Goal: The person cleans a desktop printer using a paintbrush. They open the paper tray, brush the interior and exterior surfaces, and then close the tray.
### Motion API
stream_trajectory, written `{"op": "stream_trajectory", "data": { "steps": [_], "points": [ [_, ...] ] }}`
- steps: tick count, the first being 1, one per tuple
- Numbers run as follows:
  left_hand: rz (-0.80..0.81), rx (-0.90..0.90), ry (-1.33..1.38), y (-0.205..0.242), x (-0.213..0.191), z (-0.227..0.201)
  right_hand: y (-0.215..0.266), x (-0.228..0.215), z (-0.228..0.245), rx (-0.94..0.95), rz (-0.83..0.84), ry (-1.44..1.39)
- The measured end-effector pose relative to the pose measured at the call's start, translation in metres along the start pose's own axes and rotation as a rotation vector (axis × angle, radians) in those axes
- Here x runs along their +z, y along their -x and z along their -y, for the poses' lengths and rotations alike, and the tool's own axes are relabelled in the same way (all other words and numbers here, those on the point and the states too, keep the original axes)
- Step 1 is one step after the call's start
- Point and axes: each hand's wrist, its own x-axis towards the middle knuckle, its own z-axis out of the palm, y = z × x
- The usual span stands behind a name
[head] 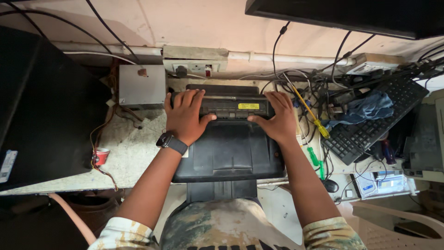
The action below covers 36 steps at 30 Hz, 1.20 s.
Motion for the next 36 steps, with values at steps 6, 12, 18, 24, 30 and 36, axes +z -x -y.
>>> {"op": "stream_trajectory", "data": {
  "steps": [6,12,18,24,30,36],
  "points": [
    [0.01,-0.013,-0.018,-0.001,-0.001,-0.002,-0.001,0.0,0.0,-0.013,-0.022,0.015],
    [0.02,-0.021,0.004,0.0,0.002,0.0,0.001,0.0,0.002,0.056,0.005,0.068],
    [-0.035,0.009,0.055,0.0,-0.001,0.002,0.001,0.0,0.003,0.064,0.012,0.084],
    [0.046,-0.041,0.049,-0.003,-0.012,-0.007,0.002,0.0,0.011,0.042,0.024,0.2],
    [0.109,-0.07,-0.027,-0.011,-0.021,-0.016,-0.006,0.002,0.02,-0.019,0.009,0.266],
    [0.038,-0.053,-0.036,-0.011,-0.011,-0.013,-0.005,0.003,0.015,-0.034,-0.101,0.222]
  ]
}}
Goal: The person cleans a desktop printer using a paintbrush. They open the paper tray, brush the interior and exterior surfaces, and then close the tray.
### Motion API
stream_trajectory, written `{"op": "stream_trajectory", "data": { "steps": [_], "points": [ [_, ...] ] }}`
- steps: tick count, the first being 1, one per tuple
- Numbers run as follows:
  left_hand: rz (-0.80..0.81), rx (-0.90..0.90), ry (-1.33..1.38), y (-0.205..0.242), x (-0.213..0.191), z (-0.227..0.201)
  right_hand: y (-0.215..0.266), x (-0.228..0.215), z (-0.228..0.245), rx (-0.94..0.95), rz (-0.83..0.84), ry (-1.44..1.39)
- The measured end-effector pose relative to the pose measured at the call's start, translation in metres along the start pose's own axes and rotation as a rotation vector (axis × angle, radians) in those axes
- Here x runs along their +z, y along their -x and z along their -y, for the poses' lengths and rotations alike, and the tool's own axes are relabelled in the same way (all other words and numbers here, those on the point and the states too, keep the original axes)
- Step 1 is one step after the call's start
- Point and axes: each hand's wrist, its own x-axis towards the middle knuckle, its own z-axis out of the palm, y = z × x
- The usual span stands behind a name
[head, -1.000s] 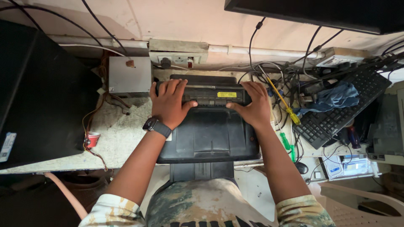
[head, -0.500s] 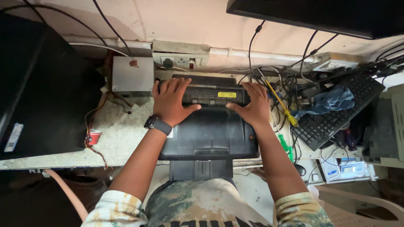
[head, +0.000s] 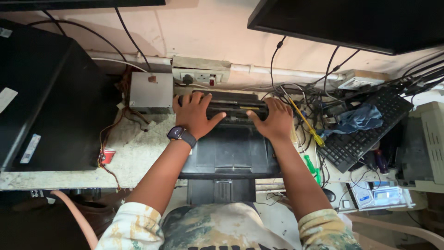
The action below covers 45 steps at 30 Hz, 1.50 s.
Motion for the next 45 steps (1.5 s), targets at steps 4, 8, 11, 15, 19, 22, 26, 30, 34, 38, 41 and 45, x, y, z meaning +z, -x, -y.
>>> {"op": "stream_trajectory", "data": {
  "steps": [4,8,11,15,19,22,26,30,34,38,41,45],
  "points": [
    [-0.103,0.0,0.043,0.001,0.013,0.007,-0.003,0.003,0.003,0.017,-0.016,-0.012],
    [-0.213,-0.008,0.171,0.0,0.024,0.018,-0.006,0.009,0.006,0.145,-0.02,0.036],
    [-0.234,-0.033,0.256,0.0,0.028,0.023,-0.008,0.014,0.005,0.157,-0.041,0.062],
    [-0.239,-0.052,0.309,0.001,0.031,0.026,-0.009,0.014,0.001,0.111,-0.059,-0.018],
    [-0.266,-0.046,0.335,0.003,0.033,0.027,-0.002,0.011,0.002,0.045,-0.181,-0.127],
    [-0.286,-0.042,0.347,0.001,0.032,0.028,0.0,0.015,-0.003,0.01,-0.225,-0.131],
    [-0.282,-0.052,0.341,0.002,0.03,0.027,0.015,0.029,-0.044,0.057,-0.404,-0.522],
    [-0.272,-0.053,0.361,0.002,0.027,0.026,0.069,0.043,-0.118,0.541,-0.658,-0.789],
    [-0.317,-0.005,0.366,0.002,0.027,0.029,0.168,0.055,-0.167,0.863,0.171,0.056],
    [-0.247,-0.061,0.367,0.001,0.033,0.032,0.231,0.078,-0.171,0.856,0.277,0.148],
    [-0.328,-0.012,0.343,0.003,0.035,0.033,0.234,0.084,-0.164,0.936,0.284,0.128],
    [-0.318,-0.002,0.288,0.002,0.035,0.03,0.218,0.064,-0.162,0.876,0.29,0.118]
  ]
}}
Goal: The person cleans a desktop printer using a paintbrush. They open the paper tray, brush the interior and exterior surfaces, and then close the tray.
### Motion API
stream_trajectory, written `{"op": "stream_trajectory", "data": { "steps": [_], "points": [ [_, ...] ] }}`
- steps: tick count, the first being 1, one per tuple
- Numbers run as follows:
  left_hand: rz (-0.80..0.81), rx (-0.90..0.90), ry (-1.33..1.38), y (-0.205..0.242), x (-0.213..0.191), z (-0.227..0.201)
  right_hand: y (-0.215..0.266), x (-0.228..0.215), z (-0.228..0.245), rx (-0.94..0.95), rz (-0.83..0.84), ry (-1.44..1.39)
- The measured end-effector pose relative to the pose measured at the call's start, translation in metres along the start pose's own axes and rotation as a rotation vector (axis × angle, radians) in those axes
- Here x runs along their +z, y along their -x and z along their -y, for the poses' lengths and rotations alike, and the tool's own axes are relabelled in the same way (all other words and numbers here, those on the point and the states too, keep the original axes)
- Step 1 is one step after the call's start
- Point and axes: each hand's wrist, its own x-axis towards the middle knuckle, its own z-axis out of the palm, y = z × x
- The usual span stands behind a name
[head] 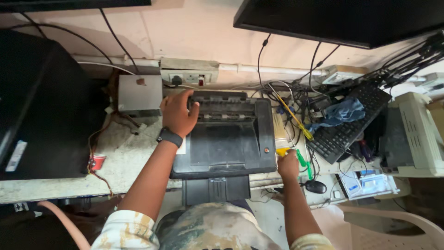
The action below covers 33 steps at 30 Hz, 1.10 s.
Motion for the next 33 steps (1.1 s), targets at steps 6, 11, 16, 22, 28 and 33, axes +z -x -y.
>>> {"op": "stream_trajectory", "data": {
  "steps": [6,11,16,22,28,33],
  "points": [
    [0.006,0.034,-0.045,0.001,-0.002,-0.004,0.027,-0.112,0.012,-0.233,-0.227,-0.104],
    [-0.016,0.097,-0.063,0.002,-0.006,-0.007,0.066,-0.272,0.083,-0.327,0.058,0.146],
    [0.001,0.013,0.007,0.0,-0.007,-0.007,0.1,-0.319,0.196,-0.815,0.091,0.41],
    [-0.027,0.015,0.054,0.0,-0.008,-0.007,0.08,-0.29,0.28,-0.94,-0.089,0.903],
    [-0.017,-0.01,0.083,0.002,-0.002,-0.002,0.114,-0.227,0.355,-1.109,0.153,0.796],
    [-0.024,-0.074,0.264,0.001,0.003,0.008,0.105,-0.236,0.365,-1.222,0.088,0.695]
  ]
}}
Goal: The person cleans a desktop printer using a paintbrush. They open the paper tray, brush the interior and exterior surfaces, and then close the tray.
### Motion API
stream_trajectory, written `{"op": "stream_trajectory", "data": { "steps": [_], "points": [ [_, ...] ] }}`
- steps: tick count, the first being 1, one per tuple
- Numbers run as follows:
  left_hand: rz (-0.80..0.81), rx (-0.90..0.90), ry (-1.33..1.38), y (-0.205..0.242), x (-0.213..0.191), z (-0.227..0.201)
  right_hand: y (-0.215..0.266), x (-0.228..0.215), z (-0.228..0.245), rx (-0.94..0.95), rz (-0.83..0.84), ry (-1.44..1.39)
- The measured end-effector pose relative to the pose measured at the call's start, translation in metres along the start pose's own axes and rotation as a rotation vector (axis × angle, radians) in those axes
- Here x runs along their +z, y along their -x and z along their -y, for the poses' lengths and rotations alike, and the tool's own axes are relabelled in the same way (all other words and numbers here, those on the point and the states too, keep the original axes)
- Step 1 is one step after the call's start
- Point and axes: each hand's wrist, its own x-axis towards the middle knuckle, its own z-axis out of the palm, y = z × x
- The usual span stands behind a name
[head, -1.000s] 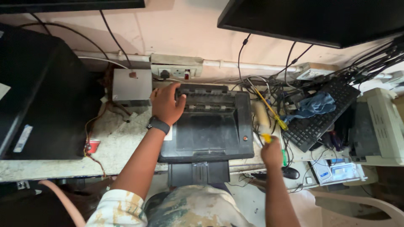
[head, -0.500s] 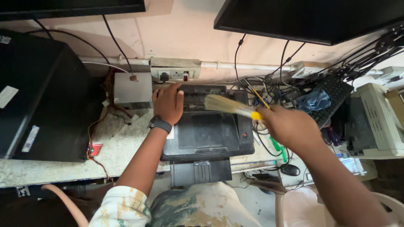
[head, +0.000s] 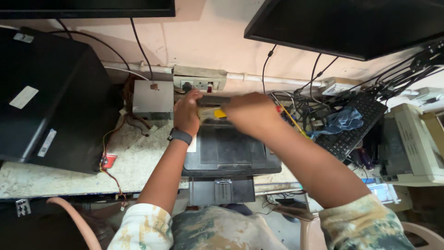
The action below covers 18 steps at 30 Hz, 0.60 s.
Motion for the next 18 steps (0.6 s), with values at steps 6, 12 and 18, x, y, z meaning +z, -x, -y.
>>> {"op": "stream_trajectory", "data": {
  "steps": [6,12,18],
  "points": [
    [-0.014,0.032,0.002,0.003,0.001,0.001,0.022,-0.01,-0.048,0.246,0.351,-0.071],
    [-0.013,0.042,0.0,0.002,-0.003,-0.002,0.028,-0.004,-0.029,0.466,0.365,0.037],
    [-0.037,0.057,0.073,0.001,-0.007,-0.001,0.017,0.004,-0.014,0.099,0.107,-0.146]
  ]
}}
